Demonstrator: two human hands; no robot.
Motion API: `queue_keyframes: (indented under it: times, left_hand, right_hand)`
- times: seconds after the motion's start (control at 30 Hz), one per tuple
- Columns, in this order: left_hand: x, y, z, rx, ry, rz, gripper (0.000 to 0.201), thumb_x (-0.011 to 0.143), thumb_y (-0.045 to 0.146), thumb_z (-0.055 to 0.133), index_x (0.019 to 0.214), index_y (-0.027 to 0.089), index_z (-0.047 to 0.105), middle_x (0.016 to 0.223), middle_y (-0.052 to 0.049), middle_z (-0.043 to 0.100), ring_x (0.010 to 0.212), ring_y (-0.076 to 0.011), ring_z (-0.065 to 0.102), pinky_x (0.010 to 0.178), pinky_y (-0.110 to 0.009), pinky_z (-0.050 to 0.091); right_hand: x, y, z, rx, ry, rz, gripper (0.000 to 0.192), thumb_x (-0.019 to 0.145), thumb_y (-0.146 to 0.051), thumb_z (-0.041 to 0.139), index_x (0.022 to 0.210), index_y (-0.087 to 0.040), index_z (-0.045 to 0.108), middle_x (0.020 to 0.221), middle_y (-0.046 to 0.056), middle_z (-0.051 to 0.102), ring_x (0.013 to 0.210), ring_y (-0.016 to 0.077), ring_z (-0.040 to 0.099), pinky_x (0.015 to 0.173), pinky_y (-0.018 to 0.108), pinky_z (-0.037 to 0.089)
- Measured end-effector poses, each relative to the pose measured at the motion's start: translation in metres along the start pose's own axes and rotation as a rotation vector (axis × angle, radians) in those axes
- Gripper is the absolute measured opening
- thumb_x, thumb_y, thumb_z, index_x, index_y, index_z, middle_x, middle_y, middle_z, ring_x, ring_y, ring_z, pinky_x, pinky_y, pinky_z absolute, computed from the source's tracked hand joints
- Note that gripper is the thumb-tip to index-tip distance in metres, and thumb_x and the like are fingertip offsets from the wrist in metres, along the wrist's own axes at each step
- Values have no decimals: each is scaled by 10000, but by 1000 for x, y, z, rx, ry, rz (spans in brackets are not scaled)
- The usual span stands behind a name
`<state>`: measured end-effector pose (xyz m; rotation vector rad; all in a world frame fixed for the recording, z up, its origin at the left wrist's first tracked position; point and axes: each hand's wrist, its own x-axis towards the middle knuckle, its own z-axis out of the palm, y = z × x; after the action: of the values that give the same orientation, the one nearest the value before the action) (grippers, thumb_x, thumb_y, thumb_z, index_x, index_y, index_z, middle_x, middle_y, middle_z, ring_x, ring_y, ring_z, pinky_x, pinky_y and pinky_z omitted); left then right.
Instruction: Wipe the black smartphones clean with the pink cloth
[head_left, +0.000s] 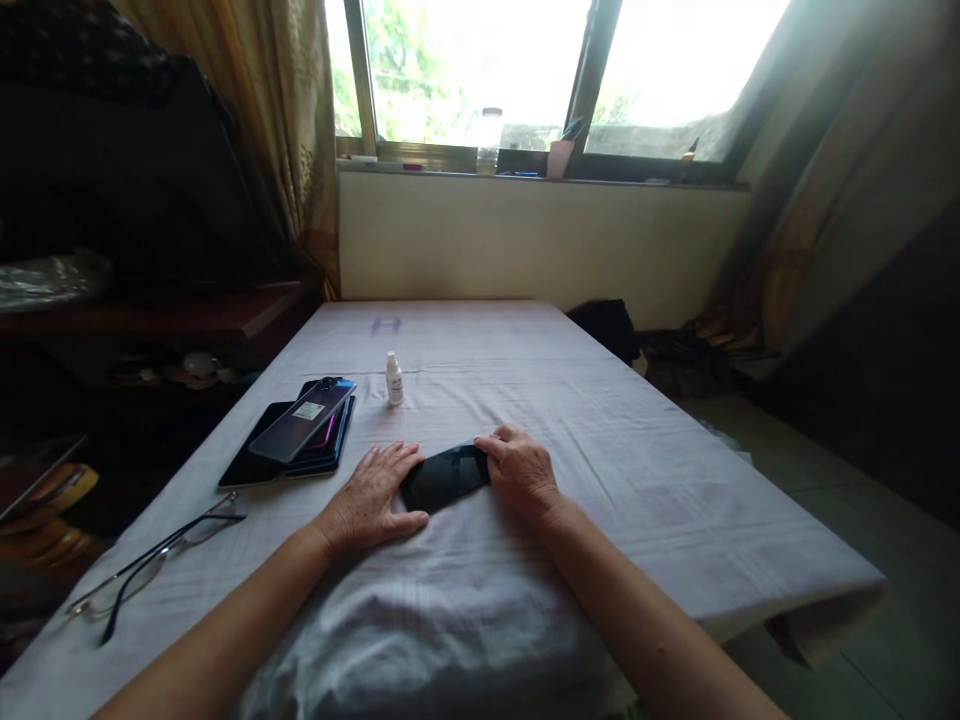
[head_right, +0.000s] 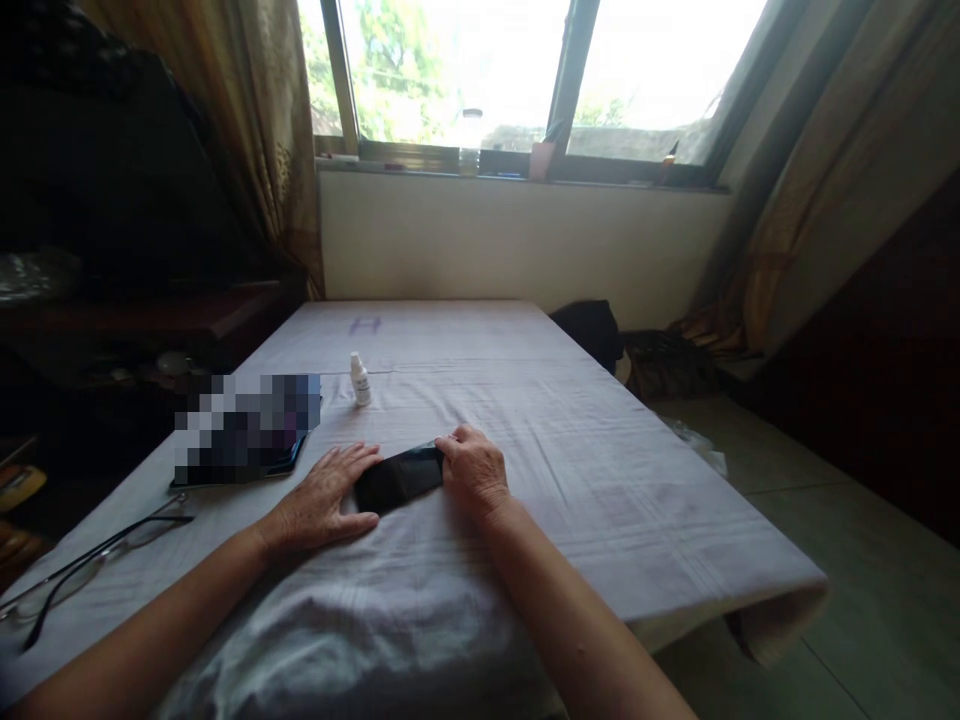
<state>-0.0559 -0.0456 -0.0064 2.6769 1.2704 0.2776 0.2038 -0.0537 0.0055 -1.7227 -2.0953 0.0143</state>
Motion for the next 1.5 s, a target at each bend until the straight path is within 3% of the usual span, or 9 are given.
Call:
queue_keyframes:
  times: [0.3, 0.57, 0.73, 0.93, 1.13, 1.33, 1.5]
  left_hand:
    - [2, -2, 1, -4, -6, 5, 782, 771, 557, 709, 1419, 179, 488, 1530, -166, 436, 1445, -352, 338, 1185, -571, 210]
    - [1, -3, 3, -34, -20, 12, 798, 779, 550, 703, 1430, 149, 473, 1542, -177, 411, 1456, -356, 313, 1192, -587, 185]
    - [1, -7, 2, -56, -54, 48, 843, 756, 541, 723, 1454, 160, 444, 1561, -167, 382, 1469, -353, 283, 1195, -581, 187]
    - [1, -10, 1, -57, -56, 87, 758, 799, 494, 678, 1443, 162, 458, 1568, -156, 374, 1466, -355, 292, 1195, -577, 198]
    - [-3, -12, 16, -22, 30, 123, 800, 780, 484, 672, 1468, 167, 414, 1568, -144, 381, 1453, -349, 322, 1208, -558, 172]
    - [-7, -13, 21, 18, 108, 184, 819, 777, 473, 674, 1471, 155, 376, 1551, -155, 406, 1442, -350, 343, 1204, -557, 191]
    - [-7, -12, 19, 13, 151, 195, 857, 751, 463, 689, 1477, 178, 334, 1538, -152, 428, 1426, -350, 372, 1199, -551, 209]
  right_hand:
    - [4, -21, 2, -94, -106, -78, 326, 909, -188, 507, 1073, -316, 757, 1084, 48, 690, 932, 189, 616, 775, 268, 432]
    - [9, -16, 3, -115, -105, -67, 334, 932, -172, 490, 1115, -277, 748, 1080, 82, 685, 952, 206, 610, 785, 282, 429]
    - [8, -23, 5, -94, -133, -102, 327, 948, -188, 497, 1126, -308, 742, 1058, 52, 693, 930, 191, 611, 796, 272, 433]
    - [6, -21, 7, -110, -55, -29, 322, 921, -130, 511, 1095, -256, 750, 1027, 81, 684, 916, 212, 605, 804, 300, 443]
    - [-4, -26, 14, -44, 12, -198, 306, 954, -138, 489, 1088, -242, 744, 900, 62, 673, 804, 180, 591, 752, 275, 449]
    - [-13, -14, 7, -55, 103, -156, 304, 922, -102, 506, 1080, -214, 740, 899, 80, 672, 826, 190, 600, 753, 283, 471]
    - [-14, -19, 6, 6, 89, -240, 290, 972, -149, 463, 1058, -203, 734, 864, 69, 667, 762, 166, 588, 725, 271, 484]
